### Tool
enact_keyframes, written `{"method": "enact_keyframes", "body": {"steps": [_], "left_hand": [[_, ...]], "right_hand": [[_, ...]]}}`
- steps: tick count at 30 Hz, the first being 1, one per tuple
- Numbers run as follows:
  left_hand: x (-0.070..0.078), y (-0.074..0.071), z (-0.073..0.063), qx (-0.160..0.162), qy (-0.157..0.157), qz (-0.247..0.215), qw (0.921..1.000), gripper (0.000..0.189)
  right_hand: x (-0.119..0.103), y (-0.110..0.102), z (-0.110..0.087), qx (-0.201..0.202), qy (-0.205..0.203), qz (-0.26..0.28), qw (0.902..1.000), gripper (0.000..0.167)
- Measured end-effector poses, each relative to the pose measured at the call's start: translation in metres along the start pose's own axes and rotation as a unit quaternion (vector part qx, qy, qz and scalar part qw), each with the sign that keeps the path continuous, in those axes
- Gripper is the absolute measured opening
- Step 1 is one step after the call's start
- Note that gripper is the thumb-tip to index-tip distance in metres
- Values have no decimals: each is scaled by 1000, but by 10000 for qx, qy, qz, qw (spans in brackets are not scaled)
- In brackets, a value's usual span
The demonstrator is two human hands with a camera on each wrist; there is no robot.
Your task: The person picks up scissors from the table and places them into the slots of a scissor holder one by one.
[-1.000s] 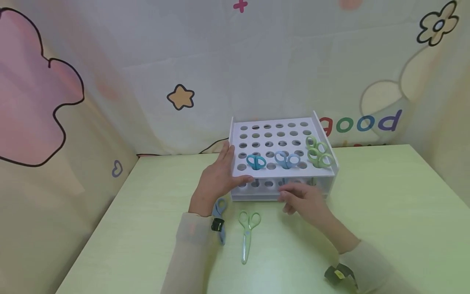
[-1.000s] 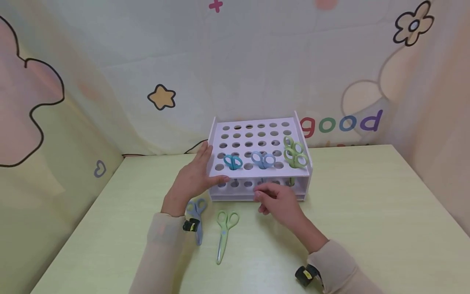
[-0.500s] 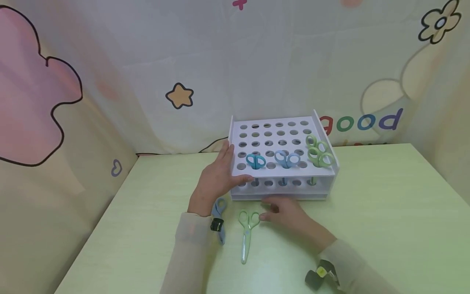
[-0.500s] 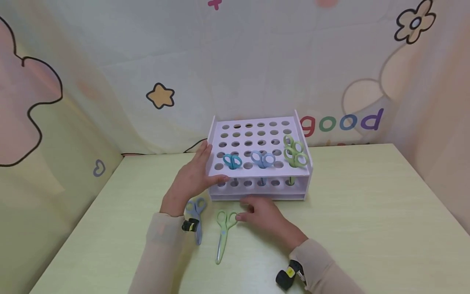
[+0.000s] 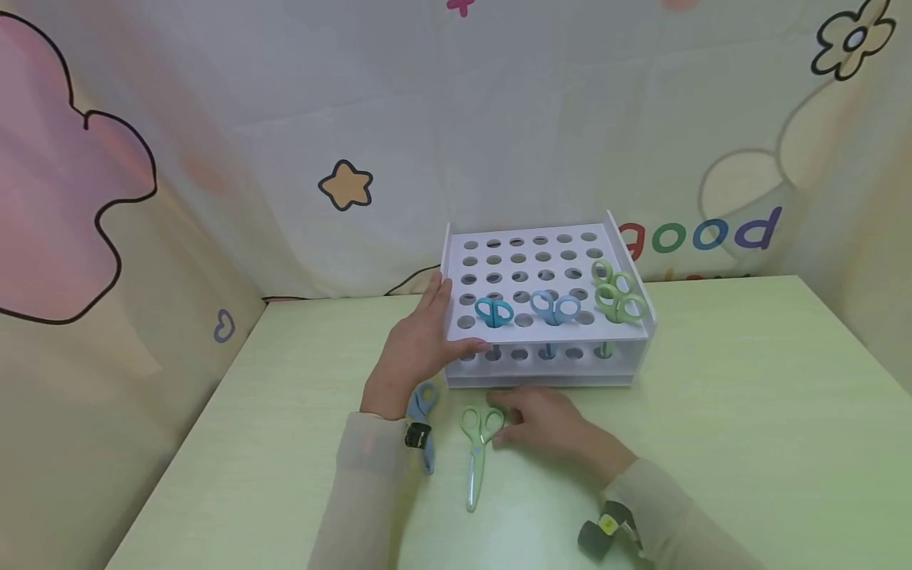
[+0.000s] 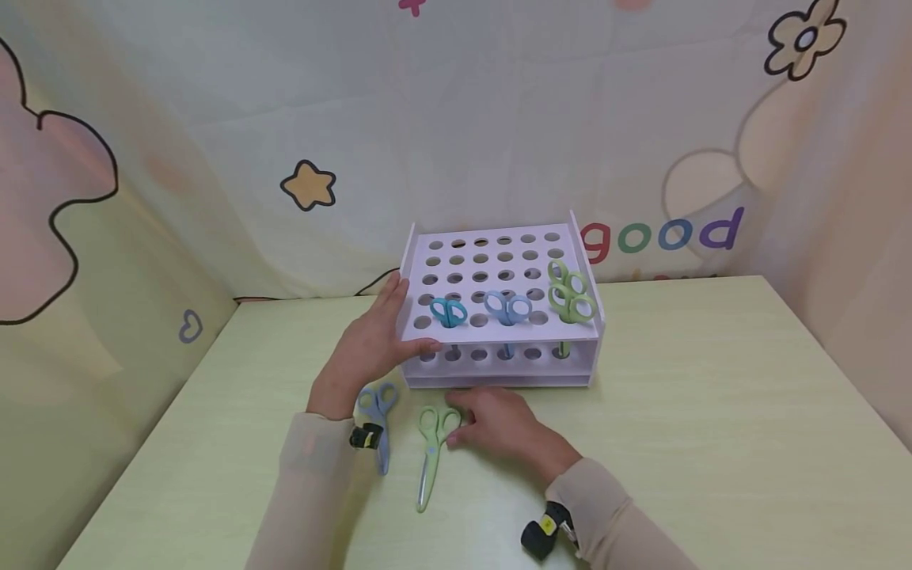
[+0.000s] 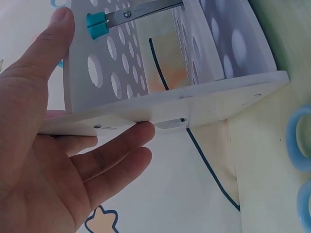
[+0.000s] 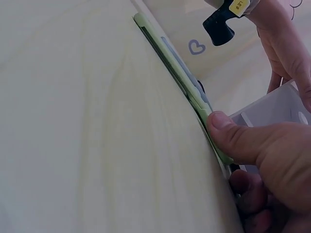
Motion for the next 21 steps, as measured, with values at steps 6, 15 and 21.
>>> {"method": "enact_keyframes", "body": {"steps": [6,15,21], "left_hand": [[-1,0,0,24,17,-37,10000,116],[-2,1,0,-2,-9,1,10000,117],[-2,2,1,9,7,13,10000,116]], "right_hand": [[-4,1,0,-46,-94,-220,9997,58],[-6,0,-2,-3,-230,-347,9991,52],[-4,2,0,32,-166,-344,9993,43]]}}
Point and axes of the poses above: each hand's wrist, its own z-axis towards the middle knuckle, its own y-axis out of the palm, x = y × z, the point moved 8 cm from there along z, towards the middle knuckle, and after that the axes turned 9 degrees about z, right-handed, at the moved point
